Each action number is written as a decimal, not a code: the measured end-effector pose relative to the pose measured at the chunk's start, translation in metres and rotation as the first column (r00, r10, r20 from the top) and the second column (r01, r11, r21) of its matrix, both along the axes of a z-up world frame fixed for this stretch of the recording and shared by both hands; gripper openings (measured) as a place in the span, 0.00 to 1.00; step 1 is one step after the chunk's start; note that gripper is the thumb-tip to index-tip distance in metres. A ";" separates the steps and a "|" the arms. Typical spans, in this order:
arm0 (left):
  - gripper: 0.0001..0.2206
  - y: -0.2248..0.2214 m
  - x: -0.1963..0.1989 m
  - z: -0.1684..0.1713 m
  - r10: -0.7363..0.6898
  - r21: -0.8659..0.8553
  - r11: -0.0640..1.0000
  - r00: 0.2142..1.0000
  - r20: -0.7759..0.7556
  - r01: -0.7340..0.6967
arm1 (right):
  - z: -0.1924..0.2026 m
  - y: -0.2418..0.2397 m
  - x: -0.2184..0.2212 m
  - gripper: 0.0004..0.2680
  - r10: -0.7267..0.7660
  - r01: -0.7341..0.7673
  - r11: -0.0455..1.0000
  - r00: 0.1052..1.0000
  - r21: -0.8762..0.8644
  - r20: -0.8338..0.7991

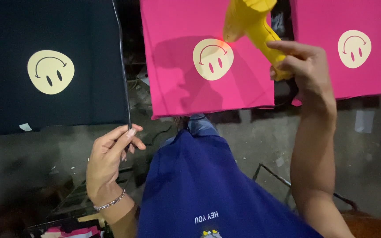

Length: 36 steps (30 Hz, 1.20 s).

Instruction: Using a handheld heat gun to cure or dry screen-printed designs on a series of shirts laid out on a production floor.

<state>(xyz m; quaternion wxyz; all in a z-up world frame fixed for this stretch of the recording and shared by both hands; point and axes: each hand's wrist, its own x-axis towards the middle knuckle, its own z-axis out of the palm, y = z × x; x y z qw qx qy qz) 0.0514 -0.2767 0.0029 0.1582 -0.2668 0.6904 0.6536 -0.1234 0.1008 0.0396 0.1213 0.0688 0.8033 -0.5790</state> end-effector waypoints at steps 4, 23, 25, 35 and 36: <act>0.12 0.000 0.001 -0.007 -0.044 -0.014 0.999 0.988 -0.146 0.042 | -0.007 0.028 0.019 0.21 -0.029 0.027 0.998 0.998 0.048 0.051; 0.11 -0.032 0.014 0.001 0.265 0.164 0.959 0.934 -0.241 -0.230 | -0.040 -0.046 0.060 0.17 0.132 -0.103 0.949 0.988 -0.298 0.078; 0.11 -0.054 0.019 0.002 0.368 0.254 0.921 0.873 -0.321 -0.295 | -0.044 -0.067 0.061 0.13 0.150 -0.119 0.924 0.987 -0.365 0.059; 0.12 -0.270 0.076 -0.002 0.406 0.152 0.909 0.735 -0.544 -0.389 | -0.074 -0.299 0.078 0.14 0.158 -0.146 0.978 0.985 -0.148 0.073; 0.08 -0.294 0.081 -0.004 0.380 0.118 0.917 0.747 -0.545 -0.381 | -0.067 -0.332 0.082 0.14 0.151 -0.147 0.976 0.988 -0.163 0.015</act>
